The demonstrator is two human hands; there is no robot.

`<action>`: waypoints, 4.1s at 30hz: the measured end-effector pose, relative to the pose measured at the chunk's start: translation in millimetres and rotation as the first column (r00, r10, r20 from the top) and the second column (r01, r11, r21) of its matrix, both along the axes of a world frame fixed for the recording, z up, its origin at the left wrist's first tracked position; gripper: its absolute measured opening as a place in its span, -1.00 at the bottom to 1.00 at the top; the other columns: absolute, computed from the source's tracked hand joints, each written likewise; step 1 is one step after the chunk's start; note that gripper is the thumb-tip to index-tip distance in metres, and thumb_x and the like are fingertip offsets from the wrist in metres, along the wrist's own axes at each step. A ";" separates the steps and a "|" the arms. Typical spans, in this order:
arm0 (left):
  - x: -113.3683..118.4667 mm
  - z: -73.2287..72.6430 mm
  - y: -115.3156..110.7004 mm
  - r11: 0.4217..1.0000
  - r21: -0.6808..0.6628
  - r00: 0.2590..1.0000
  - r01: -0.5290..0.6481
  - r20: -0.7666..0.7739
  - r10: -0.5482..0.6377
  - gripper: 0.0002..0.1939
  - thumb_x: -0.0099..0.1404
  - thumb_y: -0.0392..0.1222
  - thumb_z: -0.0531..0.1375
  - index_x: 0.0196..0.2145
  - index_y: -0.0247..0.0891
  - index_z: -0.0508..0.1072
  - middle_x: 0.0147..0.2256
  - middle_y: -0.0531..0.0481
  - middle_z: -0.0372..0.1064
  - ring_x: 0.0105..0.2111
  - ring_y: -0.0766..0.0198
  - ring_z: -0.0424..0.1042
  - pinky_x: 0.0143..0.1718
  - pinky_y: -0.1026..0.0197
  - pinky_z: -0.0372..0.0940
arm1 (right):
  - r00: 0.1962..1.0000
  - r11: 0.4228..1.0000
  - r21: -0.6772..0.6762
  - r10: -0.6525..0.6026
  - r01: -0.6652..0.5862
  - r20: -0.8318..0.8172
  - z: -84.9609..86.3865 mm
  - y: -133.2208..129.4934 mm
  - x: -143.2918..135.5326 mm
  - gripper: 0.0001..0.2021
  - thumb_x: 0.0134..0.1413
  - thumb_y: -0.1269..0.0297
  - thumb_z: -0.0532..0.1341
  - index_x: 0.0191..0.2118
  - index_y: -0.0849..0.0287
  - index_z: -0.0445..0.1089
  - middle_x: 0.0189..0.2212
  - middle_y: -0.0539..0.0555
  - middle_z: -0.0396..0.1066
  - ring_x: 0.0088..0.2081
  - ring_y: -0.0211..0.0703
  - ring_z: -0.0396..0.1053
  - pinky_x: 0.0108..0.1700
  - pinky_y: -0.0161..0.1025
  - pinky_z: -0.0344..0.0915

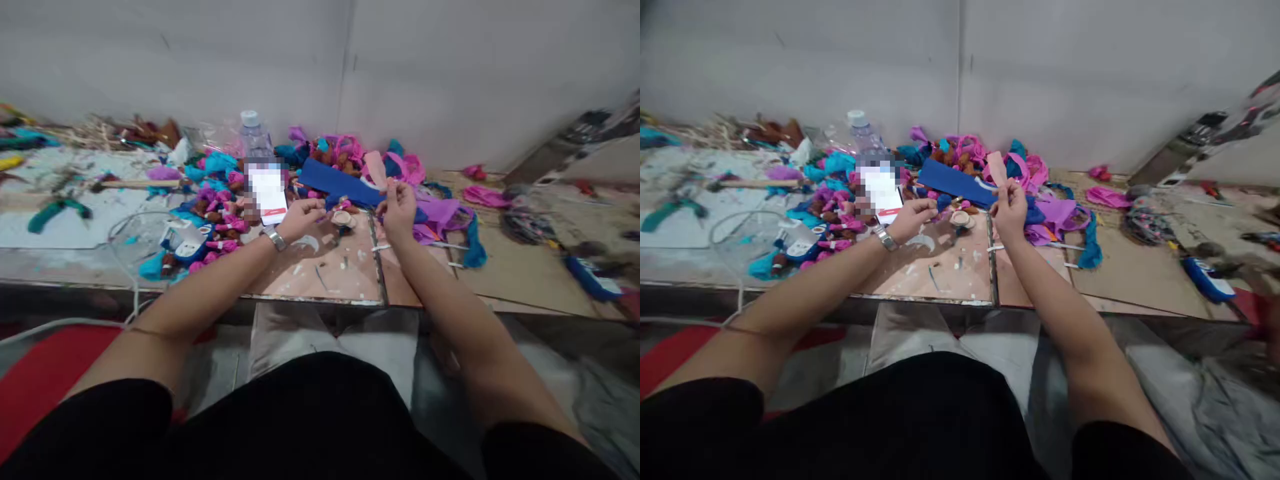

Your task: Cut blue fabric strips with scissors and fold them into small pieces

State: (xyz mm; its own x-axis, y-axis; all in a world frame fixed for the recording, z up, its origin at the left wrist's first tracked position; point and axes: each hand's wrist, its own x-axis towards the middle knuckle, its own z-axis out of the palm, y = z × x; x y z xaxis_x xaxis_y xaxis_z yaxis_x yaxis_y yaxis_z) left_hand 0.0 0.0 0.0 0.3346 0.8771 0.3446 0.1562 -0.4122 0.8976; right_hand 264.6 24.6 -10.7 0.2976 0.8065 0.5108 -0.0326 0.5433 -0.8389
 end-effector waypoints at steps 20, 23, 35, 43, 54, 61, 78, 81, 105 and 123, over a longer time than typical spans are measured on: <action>1.3 -9.2 8.2 0.985 -0.164 0.945 -0.060 0.309 0.109 -0.69 0.18 0.01 0.38 -0.39 -0.26 0.42 -0.41 0.06 0.33 -0.49 0.42 0.25 -0.43 0.33 0.24 | 0.994 0.997 -0.072 0.047 -0.040 0.100 -0.3 -10.2 -9.5 -0.61 0.06 -0.06 0.46 -0.26 0.07 0.35 -0.57 -0.11 0.35 -0.59 -0.30 0.32 -0.51 -0.31 0.27; 0.7 -13.3 9.7 0.986 -0.163 0.945 -0.041 0.313 0.091 -0.68 0.21 0.03 0.39 -0.37 -0.26 0.44 -0.39 0.04 0.37 -0.47 0.41 0.28 -0.41 0.33 0.27 | 0.993 0.995 -0.078 0.075 -0.068 0.093 -0.5 -11.2 -11.1 -0.68 0.06 0.04 0.45 -0.25 0.07 0.37 -0.56 -0.11 0.33 -0.57 -0.30 0.32 -0.50 -0.32 0.26; 1.6 -18.7 9.2 0.982 -0.186 0.947 0.038 0.321 0.024 -0.54 0.20 0.18 0.44 -0.39 -0.26 0.43 -0.43 0.05 0.35 -0.47 0.39 0.29 -0.42 0.31 0.20 | 0.961 0.988 -0.084 0.147 -0.131 0.234 -2.7 -15.6 -15.0 -0.61 0.17 -0.15 0.36 -0.13 0.07 0.47 -0.39 -0.02 0.39 -0.46 -0.25 0.31 -0.36 -0.24 0.35; 10.7 -7.1 -7.9 0.935 -0.278 0.918 0.220 0.383 -0.103 -0.43 0.11 0.28 0.49 -0.38 -0.26 0.39 -0.42 0.04 0.39 -0.49 0.41 0.34 -0.45 0.33 0.21 | 0.947 0.957 -0.143 0.273 -0.251 0.168 -3.3 -25.4 -25.3 -0.43 0.05 -0.23 0.45 0.03 0.01 0.41 -0.29 -0.04 0.37 -0.57 -0.40 0.13 -0.56 -0.34 0.15; 11.3 -9.5 -10.7 0.951 -0.215 0.949 0.220 0.273 -0.158 -0.42 0.18 0.34 0.43 -0.36 -0.26 0.40 -0.45 0.04 0.36 -0.55 0.44 0.24 -0.52 0.33 0.10 | 0.839 0.825 -0.274 0.535 -0.495 0.094 4.9 -43.5 -35.4 -0.31 -0.17 -0.05 0.61 0.07 0.05 0.43 -0.33 -0.04 0.50 -0.33 -0.23 0.44 -0.25 -0.30 0.42; 11.5 -4.7 -14.2 0.972 -0.096 0.975 0.215 0.074 -0.209 -0.41 0.23 0.37 0.37 -0.35 -0.32 0.54 -0.50 0.04 0.33 -0.54 0.42 0.24 -0.49 0.30 0.12 | 0.819 0.783 -0.297 0.573 -0.546 0.005 6.7 -43.9 -39.3 -0.30 -0.28 0.03 0.66 0.04 0.05 0.50 -0.36 -0.06 0.53 -0.33 -0.22 0.47 -0.19 -0.26 0.46; 11.6 -2.9 -15.6 0.967 -0.189 0.977 0.168 0.165 -0.138 -0.54 0.17 0.19 0.47 -0.38 -0.31 0.57 -0.53 0.04 0.34 -0.55 0.42 0.26 -0.51 0.33 0.13 | 0.862 0.824 -0.308 0.506 -0.476 0.022 9.9 -43.6 -40.1 -0.44 -0.44 -0.05 0.67 -0.44 0.13 0.39 -0.45 -0.05 0.47 -0.40 -0.26 0.39 -0.26 -0.25 0.40; 12.4 -7.1 -13.1 0.947 -0.259 0.957 0.190 0.264 -0.119 -0.62 0.17 0.08 0.47 -0.40 -0.29 0.51 -0.50 0.04 0.38 -0.55 0.44 0.28 -0.51 0.36 0.15 | 0.850 0.811 -0.310 0.526 -0.497 0.014 10.2 -44.4 -41.4 -0.41 -0.43 -0.07 0.67 -0.38 0.11 0.38 -0.43 -0.06 0.48 -0.38 -0.25 0.41 -0.24 -0.24 0.41; 10.1 -13.5 -11.3 0.930 -0.257 0.959 0.262 0.181 -0.219 -0.61 0.19 0.09 0.47 -0.44 -0.31 0.54 -0.49 0.02 0.39 -0.50 0.41 0.33 -0.43 0.34 0.20 | 0.732 0.626 -0.392 0.636 -0.674 -0.243 -2.2 -44.8 -43.9 -0.52 -0.39 0.11 0.68 -0.29 0.16 0.58 -0.42 -0.05 0.57 -0.42 -0.29 0.43 -0.35 -0.33 0.33; 12.7 -6.2 -12.0 0.982 -0.168 0.986 0.091 0.157 -0.065 -0.55 0.16 0.17 0.45 -0.40 -0.31 0.53 -0.56 0.07 0.32 -0.56 0.43 0.21 -0.49 0.32 0.09 | 0.834 0.762 -0.366 0.545 -0.535 -0.084 -1.9 -45.1 -43.5 -0.53 -0.37 0.01 0.67 -0.39 0.16 0.55 -0.40 0.01 0.59 -0.37 -0.20 0.48 -0.23 -0.21 0.45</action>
